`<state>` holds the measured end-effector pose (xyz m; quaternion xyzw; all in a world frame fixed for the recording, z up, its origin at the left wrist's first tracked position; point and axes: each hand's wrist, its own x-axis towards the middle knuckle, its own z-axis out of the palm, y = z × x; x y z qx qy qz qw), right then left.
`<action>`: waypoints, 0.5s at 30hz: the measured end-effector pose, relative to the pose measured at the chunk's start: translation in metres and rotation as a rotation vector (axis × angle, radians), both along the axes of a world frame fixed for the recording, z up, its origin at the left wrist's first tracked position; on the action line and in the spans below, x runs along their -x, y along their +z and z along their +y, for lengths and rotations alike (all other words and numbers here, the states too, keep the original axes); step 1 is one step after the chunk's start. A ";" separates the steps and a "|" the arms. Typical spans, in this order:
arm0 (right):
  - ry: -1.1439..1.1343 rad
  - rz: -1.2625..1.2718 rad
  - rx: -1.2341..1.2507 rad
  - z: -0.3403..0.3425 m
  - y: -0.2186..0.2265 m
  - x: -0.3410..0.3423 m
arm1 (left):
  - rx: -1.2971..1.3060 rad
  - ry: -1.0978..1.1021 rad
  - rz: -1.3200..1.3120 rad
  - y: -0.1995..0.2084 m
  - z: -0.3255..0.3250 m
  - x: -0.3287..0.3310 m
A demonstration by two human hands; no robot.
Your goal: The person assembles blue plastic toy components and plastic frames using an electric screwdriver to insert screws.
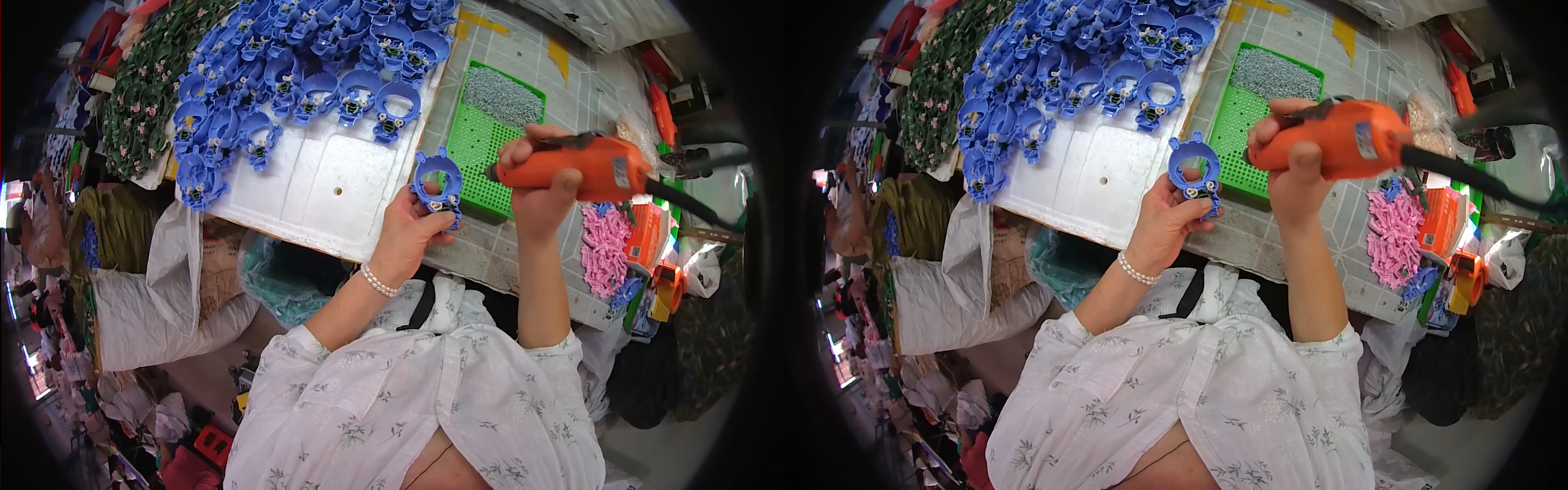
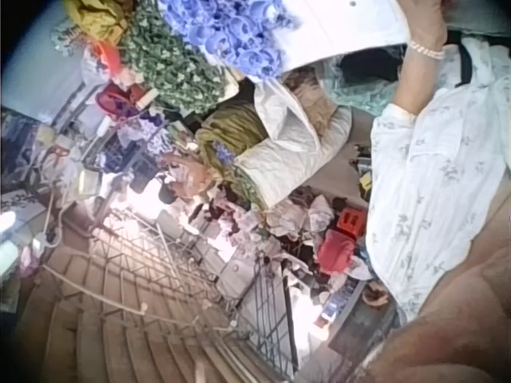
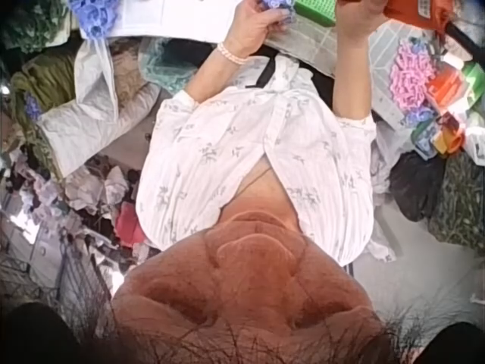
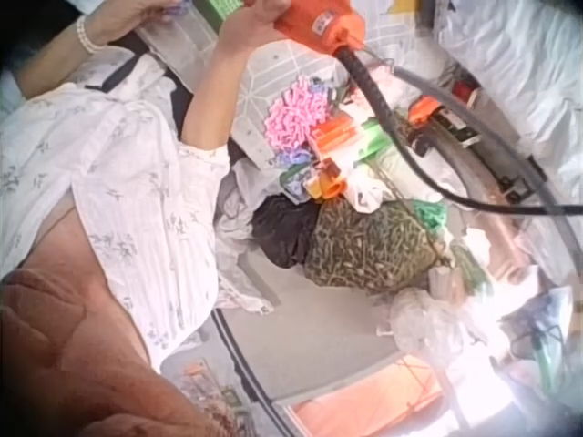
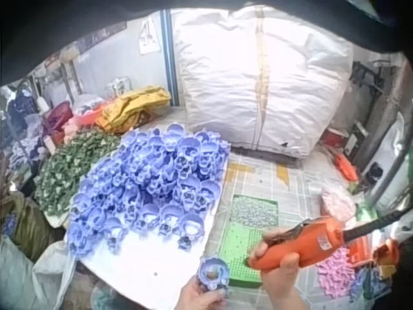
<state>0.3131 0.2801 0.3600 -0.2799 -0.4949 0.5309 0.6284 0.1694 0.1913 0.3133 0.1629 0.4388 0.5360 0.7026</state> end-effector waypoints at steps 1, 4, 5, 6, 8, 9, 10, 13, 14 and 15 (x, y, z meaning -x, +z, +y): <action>0.016 0.023 -0.012 -0.005 0.005 -0.001 | 0.000 0.003 0.000 0.000 0.000 -0.001; 0.078 0.084 -0.072 -0.022 0.016 -0.001 | 0.017 0.013 0.006 0.003 0.000 -0.003; 0.109 0.107 -0.098 -0.026 0.019 -0.001 | 0.018 0.011 0.005 0.004 0.001 -0.003; 0.149 0.129 -0.152 -0.029 0.020 0.001 | 0.019 0.021 -0.002 0.005 0.000 -0.003; 0.164 0.122 -0.157 -0.034 0.018 0.004 | 0.021 0.036 -0.007 0.004 -0.001 -0.002; 0.170 0.108 -0.164 -0.037 0.019 0.004 | 0.013 0.034 -0.019 0.005 -0.001 -0.002; 0.154 0.085 -0.149 -0.040 0.021 0.005 | 0.006 0.033 -0.030 0.005 -0.001 -0.002; 0.130 0.051 -0.148 -0.040 0.017 0.008 | 0.003 0.044 -0.038 0.005 -0.002 -0.003; 0.130 0.051 -0.149 -0.041 0.017 0.008 | 0.002 0.044 -0.038 0.006 -0.002 -0.003; 0.133 0.056 -0.124 -0.042 0.016 0.008 | 0.001 0.047 -0.039 0.006 -0.003 -0.003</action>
